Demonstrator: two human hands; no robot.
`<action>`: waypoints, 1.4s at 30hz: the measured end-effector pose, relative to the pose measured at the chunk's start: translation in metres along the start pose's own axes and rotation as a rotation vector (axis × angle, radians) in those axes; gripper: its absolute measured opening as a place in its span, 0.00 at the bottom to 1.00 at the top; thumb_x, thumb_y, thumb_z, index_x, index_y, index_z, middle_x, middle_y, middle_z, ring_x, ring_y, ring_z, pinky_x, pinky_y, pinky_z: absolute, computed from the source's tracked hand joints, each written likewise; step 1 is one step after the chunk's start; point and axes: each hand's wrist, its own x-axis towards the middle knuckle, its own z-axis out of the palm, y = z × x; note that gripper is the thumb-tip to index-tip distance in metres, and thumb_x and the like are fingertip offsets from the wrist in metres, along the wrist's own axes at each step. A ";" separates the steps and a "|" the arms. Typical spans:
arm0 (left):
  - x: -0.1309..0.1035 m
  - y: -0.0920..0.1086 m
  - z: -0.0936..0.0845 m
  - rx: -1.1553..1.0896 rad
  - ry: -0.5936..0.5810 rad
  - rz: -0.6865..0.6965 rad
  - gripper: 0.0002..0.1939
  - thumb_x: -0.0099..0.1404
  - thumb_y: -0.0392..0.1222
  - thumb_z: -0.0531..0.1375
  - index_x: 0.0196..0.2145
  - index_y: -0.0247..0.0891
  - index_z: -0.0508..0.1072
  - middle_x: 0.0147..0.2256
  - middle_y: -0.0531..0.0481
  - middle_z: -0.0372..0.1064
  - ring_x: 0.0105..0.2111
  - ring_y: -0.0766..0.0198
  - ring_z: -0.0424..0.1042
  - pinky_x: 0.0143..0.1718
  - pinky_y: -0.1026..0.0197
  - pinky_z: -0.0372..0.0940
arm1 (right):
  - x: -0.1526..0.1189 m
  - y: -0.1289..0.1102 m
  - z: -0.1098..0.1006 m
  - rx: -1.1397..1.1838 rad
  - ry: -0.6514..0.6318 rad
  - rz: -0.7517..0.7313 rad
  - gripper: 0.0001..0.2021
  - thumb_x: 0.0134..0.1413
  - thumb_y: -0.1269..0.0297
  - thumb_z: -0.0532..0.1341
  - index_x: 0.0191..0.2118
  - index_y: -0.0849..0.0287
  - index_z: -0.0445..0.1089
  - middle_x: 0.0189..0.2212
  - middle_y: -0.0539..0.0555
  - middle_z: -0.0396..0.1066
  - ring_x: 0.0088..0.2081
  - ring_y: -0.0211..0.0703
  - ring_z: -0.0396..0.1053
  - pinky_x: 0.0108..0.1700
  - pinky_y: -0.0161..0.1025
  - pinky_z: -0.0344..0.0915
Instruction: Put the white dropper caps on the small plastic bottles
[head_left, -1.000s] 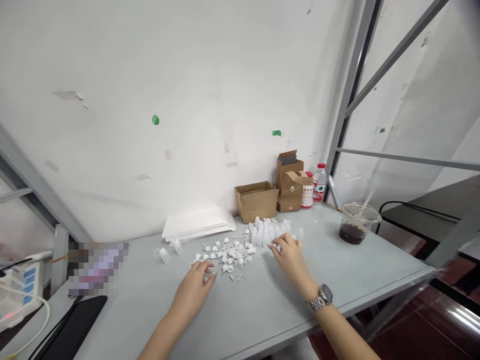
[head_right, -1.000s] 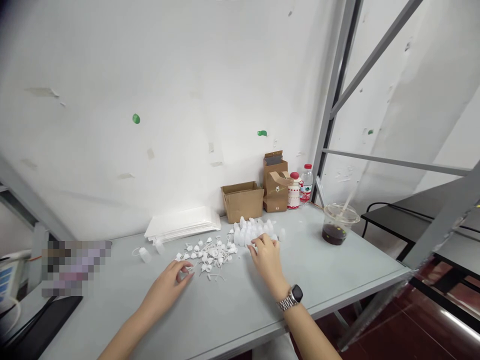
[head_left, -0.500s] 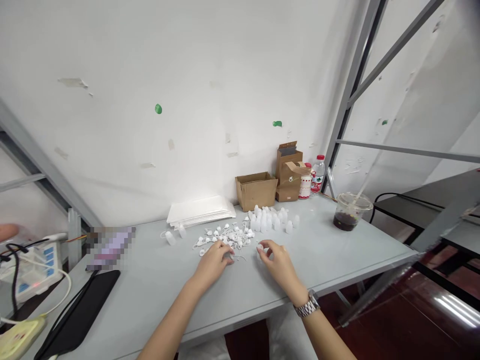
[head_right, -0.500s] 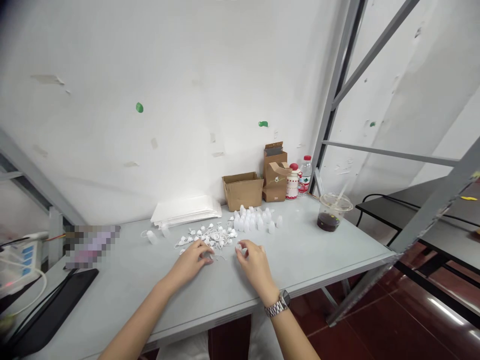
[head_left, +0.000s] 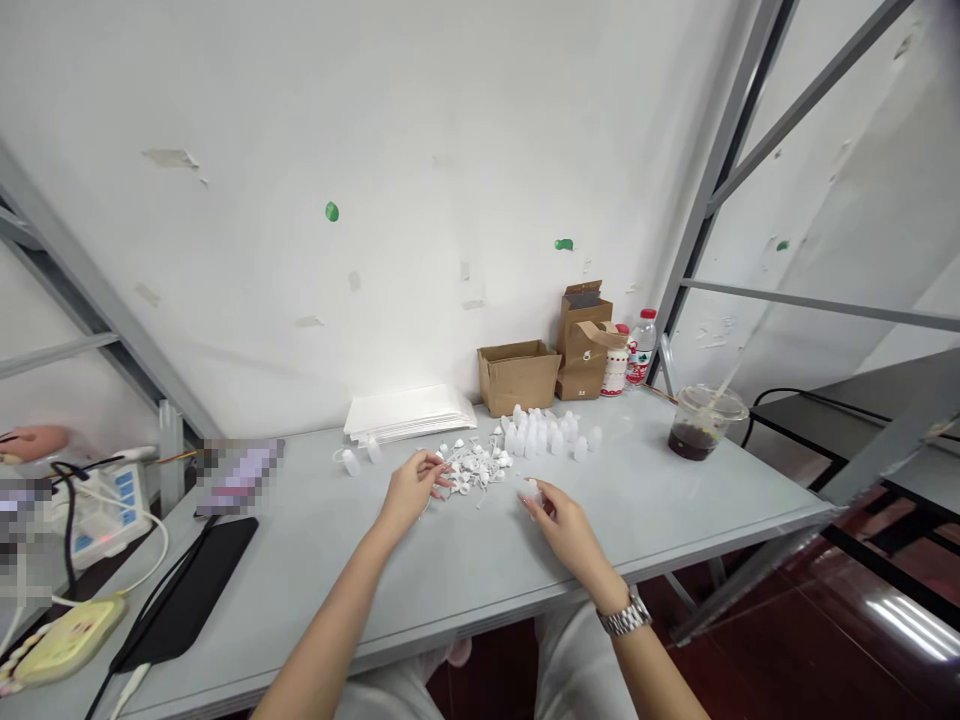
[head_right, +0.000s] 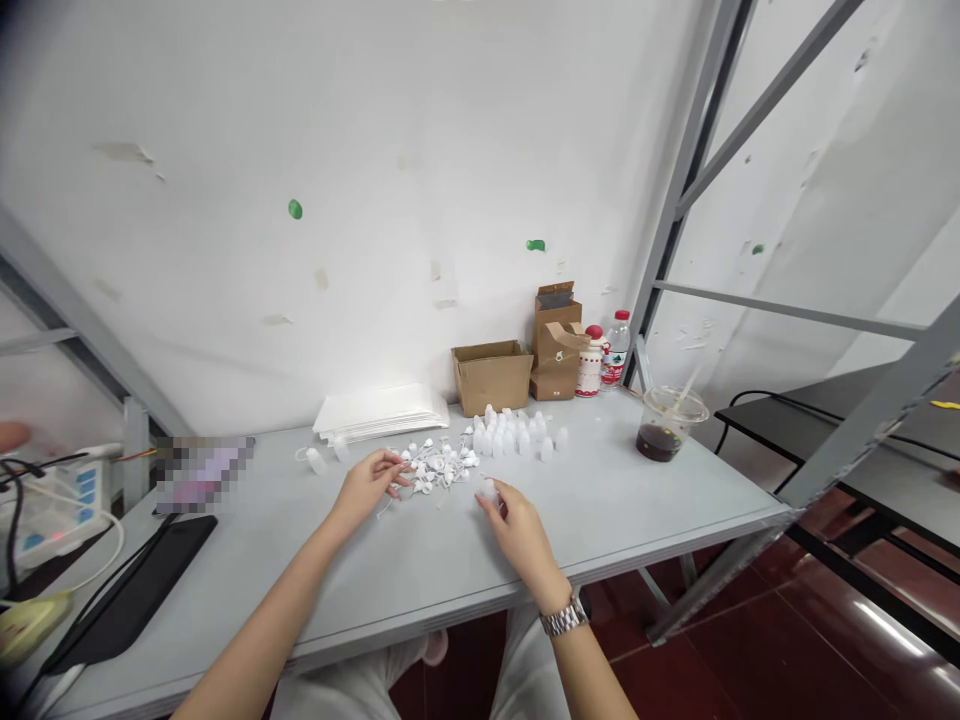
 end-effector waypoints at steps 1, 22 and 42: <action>0.000 0.001 -0.002 -0.040 0.010 -0.005 0.13 0.53 0.51 0.55 0.28 0.38 0.63 0.30 0.46 0.73 0.27 0.58 0.74 0.23 0.59 0.66 | -0.002 0.000 0.000 0.035 0.005 0.022 0.20 0.55 0.53 0.51 0.47 0.60 0.65 0.26 0.53 0.69 0.26 0.40 0.64 0.32 0.36 0.61; 0.025 -0.017 -0.002 -0.424 0.082 -0.091 0.20 0.43 0.49 0.65 0.32 0.33 0.75 0.27 0.44 0.76 0.25 0.60 0.74 0.28 0.60 0.68 | 0.065 -0.042 0.028 0.243 -0.377 -0.116 0.08 0.43 0.65 0.63 0.31 0.61 0.68 0.30 0.51 0.68 0.29 0.38 0.61 0.33 0.35 0.57; 0.039 -0.014 0.002 -0.502 0.135 -0.096 0.19 0.42 0.49 0.65 0.29 0.33 0.76 0.27 0.46 0.76 0.29 0.58 0.73 0.31 0.59 0.66 | 0.103 -0.051 0.065 0.176 -0.432 -0.366 0.07 0.50 0.61 0.57 0.30 0.59 0.68 0.20 0.46 0.63 0.22 0.33 0.58 0.26 0.30 0.52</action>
